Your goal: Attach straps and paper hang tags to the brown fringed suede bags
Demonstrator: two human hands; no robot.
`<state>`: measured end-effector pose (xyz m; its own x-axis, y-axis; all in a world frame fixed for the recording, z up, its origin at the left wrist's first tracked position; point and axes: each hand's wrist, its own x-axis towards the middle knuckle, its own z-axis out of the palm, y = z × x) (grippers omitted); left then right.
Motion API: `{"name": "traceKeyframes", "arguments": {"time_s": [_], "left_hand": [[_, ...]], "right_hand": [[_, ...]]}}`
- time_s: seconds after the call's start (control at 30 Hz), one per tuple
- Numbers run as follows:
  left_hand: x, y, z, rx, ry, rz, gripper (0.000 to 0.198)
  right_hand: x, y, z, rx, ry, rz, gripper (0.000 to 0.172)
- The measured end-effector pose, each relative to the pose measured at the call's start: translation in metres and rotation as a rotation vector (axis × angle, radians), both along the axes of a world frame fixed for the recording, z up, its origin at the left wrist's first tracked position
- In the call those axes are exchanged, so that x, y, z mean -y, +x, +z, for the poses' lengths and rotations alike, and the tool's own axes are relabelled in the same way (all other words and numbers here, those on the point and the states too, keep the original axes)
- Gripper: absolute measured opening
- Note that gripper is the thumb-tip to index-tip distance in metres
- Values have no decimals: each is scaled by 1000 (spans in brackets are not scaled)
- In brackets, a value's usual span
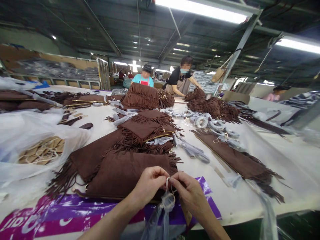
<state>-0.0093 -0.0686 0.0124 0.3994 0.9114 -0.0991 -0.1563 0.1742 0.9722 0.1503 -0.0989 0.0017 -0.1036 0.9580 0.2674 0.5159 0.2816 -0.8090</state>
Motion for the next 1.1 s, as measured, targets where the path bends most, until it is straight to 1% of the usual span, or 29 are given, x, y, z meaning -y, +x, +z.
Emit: {"name": "traceKeyframes", "arguments": {"time_s": [0.1, 0.23, 0.3, 0.4, 0.47, 0.53, 0.6, 0.67, 0.77, 0.83, 0.87, 0.9, 0.93, 0.97, 1.03, 1.1], "left_hand": [[1, 1, 1, 2, 2, 20, 19], [0, 0, -1, 58, -30, -22, 31], [-1, -1, -6, 20, 21, -20, 29], [-2, 0, -14, -59, 104, 10, 21], [-2, -1, -18, -120, 180, 22, 15], [-1, -2, -19, -226, 324, 34, 12], [0, -2, -18, -353, 487, 48, 14], [1, -2, -17, -455, 615, 56, 15], [2, -3, -16, -545, 720, 43, 13], [1, -4, -13, -580, 741, 33, 11], [0, -5, -12, -569, 713, 18, 11], [-1, -5, -10, -523, 643, -10, 9], [-2, -5, -8, -441, 535, -54, 6], [-3, -4, -7, -325, 402, -98, 4], [-5, -2, -6, -54, 135, -155, 5], [-7, 0, -8, 175, -51, -159, 7]], "right_hand": [[1, 0, -1, 10, 14, 16, 27], [0, 1, -3, 26, 34, -22, 27], [1, 0, -4, 34, 17, -26, 26], [1, 0, -5, 44, -9, -9, 27], [1, 0, -6, 56, -6, -5, 28], [1, 1, -7, 77, 9, -5, 27], [0, 2, -9, 116, 37, -6, 27], [-1, 2, -11, 172, 72, -2, 28], [-2, 3, -15, 249, 134, -17, 29], [-3, 4, -17, 247, 153, -72, 28], [-4, 5, -17, 228, 141, -97, 28], [-4, 7, -16, 199, 106, -107, 28], [-5, 8, -15, 159, 53, -97, 28], [-4, 9, -12, 113, -9, -63, 28], [-3, 11, -5, 25, -118, 54, 25], [2, 12, 1, 0, -157, 155, 14]]}}
